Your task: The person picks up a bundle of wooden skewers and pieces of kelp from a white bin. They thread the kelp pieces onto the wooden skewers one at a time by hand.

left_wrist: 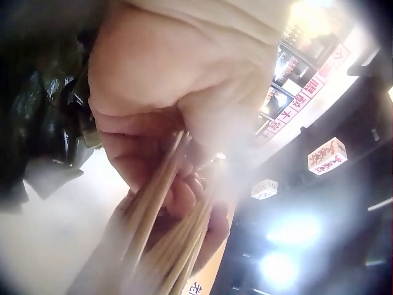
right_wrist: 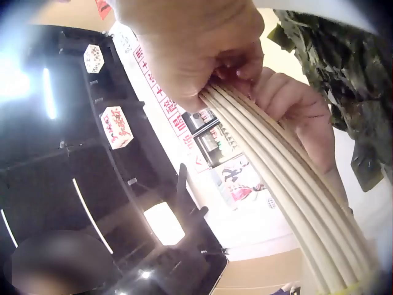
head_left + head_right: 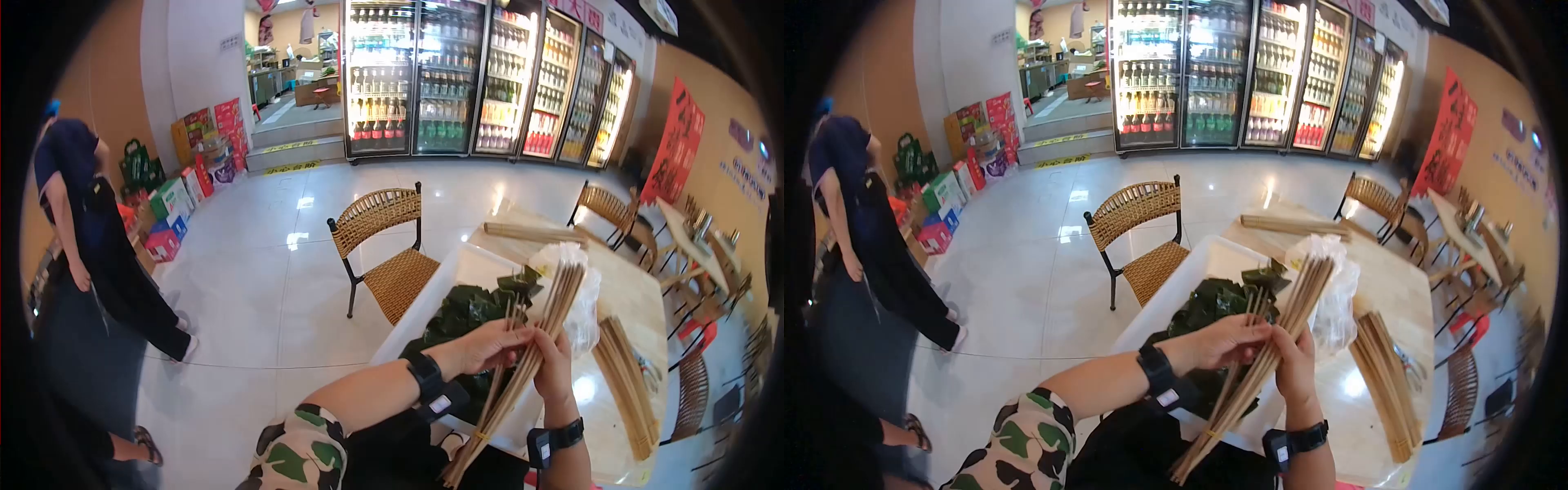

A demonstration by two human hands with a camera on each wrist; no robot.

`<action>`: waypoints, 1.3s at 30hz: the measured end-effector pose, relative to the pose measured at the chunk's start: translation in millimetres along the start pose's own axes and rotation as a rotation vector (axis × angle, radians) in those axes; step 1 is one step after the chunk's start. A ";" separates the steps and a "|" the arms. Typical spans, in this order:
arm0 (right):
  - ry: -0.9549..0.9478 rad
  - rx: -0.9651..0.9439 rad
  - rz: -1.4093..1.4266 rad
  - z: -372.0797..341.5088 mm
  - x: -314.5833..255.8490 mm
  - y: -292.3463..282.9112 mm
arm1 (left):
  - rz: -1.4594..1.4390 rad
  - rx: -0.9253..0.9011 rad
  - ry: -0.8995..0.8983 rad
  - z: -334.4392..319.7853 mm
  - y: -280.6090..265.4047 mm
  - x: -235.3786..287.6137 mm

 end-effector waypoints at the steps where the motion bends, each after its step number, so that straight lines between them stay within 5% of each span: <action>1: 0.012 -0.012 -0.008 0.3 2.1 -2.3 | 0.011 -0.009 0.025 -0.9 0.6 2.2; 19: 0.191 0.049 -0.218 15.1 29.0 -4.0 | -0.017 0.074 0.029 -3.0 -11.7 4.9; 27: 0.259 -0.019 -0.233 15.6 35.7 9.7 | 0.113 0.060 0.232 -6.4 -15.0 30.3; 30: 0.077 0.085 -0.484 -10.3 9.7 33.1 | -0.001 0.057 0.174 -2.8 -15.6 22.3; 33: -0.100 0.331 -0.527 -37.2 -43.5 -23.7 | -0.079 0.085 0.095 8.0 -21.7 9.5; 36: -0.277 -0.032 -0.264 -101.4 -120.9 13.5 | -0.161 0.122 0.116 13.8 -29.7 15.1; 39: -0.831 -0.248 -0.108 -190.5 -156.3 96.8 | -0.201 0.125 0.120 8.0 -25.0 26.9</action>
Point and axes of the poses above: each hand's wrist, its own z-axis towards the middle knuckle, its own y-axis out of the palm, x = y × z, the point moved 8 cm from there along z, towards the middle knuckle, and after that the axes turned 11 degrees about y, right-handed, at the moved point
